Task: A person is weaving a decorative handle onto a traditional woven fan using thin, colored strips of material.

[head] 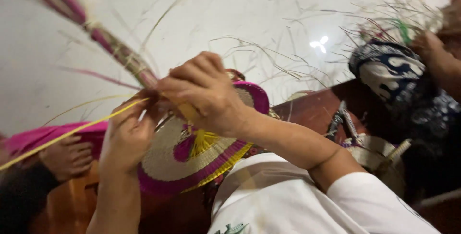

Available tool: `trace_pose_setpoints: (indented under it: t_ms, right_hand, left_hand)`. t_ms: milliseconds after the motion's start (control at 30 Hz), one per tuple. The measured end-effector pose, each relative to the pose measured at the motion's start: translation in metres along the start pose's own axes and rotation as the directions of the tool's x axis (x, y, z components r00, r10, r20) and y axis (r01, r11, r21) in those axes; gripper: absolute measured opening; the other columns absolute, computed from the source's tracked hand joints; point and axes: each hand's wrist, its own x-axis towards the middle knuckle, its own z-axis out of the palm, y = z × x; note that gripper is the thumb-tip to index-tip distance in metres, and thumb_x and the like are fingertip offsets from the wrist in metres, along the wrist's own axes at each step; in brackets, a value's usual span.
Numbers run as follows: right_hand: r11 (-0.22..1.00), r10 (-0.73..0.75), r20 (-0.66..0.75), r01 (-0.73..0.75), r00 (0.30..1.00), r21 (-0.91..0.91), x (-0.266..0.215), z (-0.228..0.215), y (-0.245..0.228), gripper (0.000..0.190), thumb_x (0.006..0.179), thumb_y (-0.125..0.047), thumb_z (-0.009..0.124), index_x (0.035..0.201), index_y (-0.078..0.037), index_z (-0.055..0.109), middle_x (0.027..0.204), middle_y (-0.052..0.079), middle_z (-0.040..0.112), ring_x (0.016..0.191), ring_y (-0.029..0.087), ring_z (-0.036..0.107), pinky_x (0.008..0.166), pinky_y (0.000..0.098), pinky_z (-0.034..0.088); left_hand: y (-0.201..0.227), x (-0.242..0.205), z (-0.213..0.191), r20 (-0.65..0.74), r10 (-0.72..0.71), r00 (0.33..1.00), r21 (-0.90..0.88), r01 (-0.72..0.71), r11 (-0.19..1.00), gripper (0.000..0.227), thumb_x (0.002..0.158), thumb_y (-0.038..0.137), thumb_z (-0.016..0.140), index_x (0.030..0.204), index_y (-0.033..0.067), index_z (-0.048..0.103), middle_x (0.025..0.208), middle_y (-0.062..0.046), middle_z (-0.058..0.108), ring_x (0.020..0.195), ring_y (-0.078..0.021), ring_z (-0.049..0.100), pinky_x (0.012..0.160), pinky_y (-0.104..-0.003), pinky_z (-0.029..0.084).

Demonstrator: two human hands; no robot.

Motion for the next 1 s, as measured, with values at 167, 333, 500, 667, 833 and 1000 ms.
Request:
trace_pose_setpoints:
  t_ms: [167, 333, 500, 667, 833, 1000]
  right_hand:
    - [0.984, -0.001, 0.058, -0.009, 0.998, 0.180, 0.005, -0.010, -0.006, 0.011, 0.106, -0.018, 0.058, 0.109, -0.011, 0.065, 0.100, 0.004, 0.068, 0.091, 0.022, 0.059, 0.094, 0.0388, 0.038]
    - [0.977, -0.114, 0.079, 0.097, 0.990, 0.188, -0.005, -0.017, -0.002, 0.004, 0.101, -0.009, 0.068, 0.102, -0.006, 0.069, 0.107, 0.010, 0.067, 0.102, 0.032, 0.062, 0.097, 0.0463, 0.044]
    - [0.978, -0.141, 0.173, 0.110, 0.975, 0.176, -0.023, -0.013, 0.003, 0.013, 0.107, -0.013, 0.063, 0.116, -0.006, 0.070, 0.126, 0.011, 0.065, 0.099, 0.032, 0.061, 0.083, 0.0475, 0.044]
    - [0.976, -0.167, 0.140, 0.144, 0.976, 0.161, -0.027, -0.014, 0.003, 0.014, 0.105, -0.019, 0.060, 0.108, -0.012, 0.072, 0.117, 0.013, 0.069, 0.101, 0.035, 0.061, 0.087, 0.0462, 0.042]
    - [0.976, -0.140, 0.089, 0.123, 0.986, 0.179, -0.022, -0.016, -0.002, 0.012, 0.103, -0.010, 0.062, 0.107, -0.005, 0.072, 0.106, 0.015, 0.068, 0.091, 0.033, 0.058, 0.081, 0.0439, 0.040]
    - [0.990, -0.086, 0.094, 0.074, 0.992, 0.123, -0.015, -0.014, -0.003, 0.012, 0.105, -0.014, 0.067, 0.114, -0.006, 0.069, 0.106, 0.010, 0.067, 0.090, 0.028, 0.059, 0.086, 0.0412, 0.036]
  left_hand:
    - [0.010, 0.001, 0.000, 0.011, 0.143, 0.990, -0.021, -0.143, 0.990, 0.020, 0.098, 0.005, 0.059, 0.112, -0.0035, 0.070, 0.110, -0.015, 0.073, 0.104, -0.0240, 0.070, 0.091, -0.033, 0.056]
    - [0.008, 0.008, 0.004, -0.018, -0.086, 0.996, -0.028, 0.085, 0.996, 0.023, 0.098, 0.008, 0.058, 0.114, 0.0000, 0.074, 0.106, -0.010, 0.076, 0.098, -0.0191, 0.070, 0.089, -0.031, 0.055]
    - [0.023, 0.010, 0.007, -0.060, 0.018, 0.998, -0.058, -0.021, 0.998, 0.023, 0.097, 0.013, 0.065, 0.114, 0.0024, 0.076, 0.106, -0.007, 0.078, 0.102, -0.0127, 0.070, 0.087, -0.026, 0.053]
    - [0.009, 0.012, 0.007, 0.027, 0.139, 0.990, -0.178, -0.132, 0.975, 0.021, 0.099, 0.016, 0.060, 0.105, 0.0024, 0.075, 0.120, -0.013, 0.076, 0.100, -0.0210, 0.076, 0.086, -0.032, 0.065]
    - [-0.006, 0.012, 0.008, 0.015, 0.230, 0.973, -0.211, -0.221, 0.952, 0.022, 0.101, 0.008, 0.060, 0.116, -0.0043, 0.070, 0.114, -0.015, 0.075, 0.102, -0.0233, 0.074, 0.091, -0.033, 0.064]
    - [0.001, 0.008, 0.008, 0.004, 0.214, 0.977, -0.163, -0.211, 0.964, 0.023, 0.101, 0.011, 0.059, 0.114, -0.0012, 0.073, 0.111, -0.010, 0.077, 0.105, -0.0170, 0.072, 0.089, -0.028, 0.060]
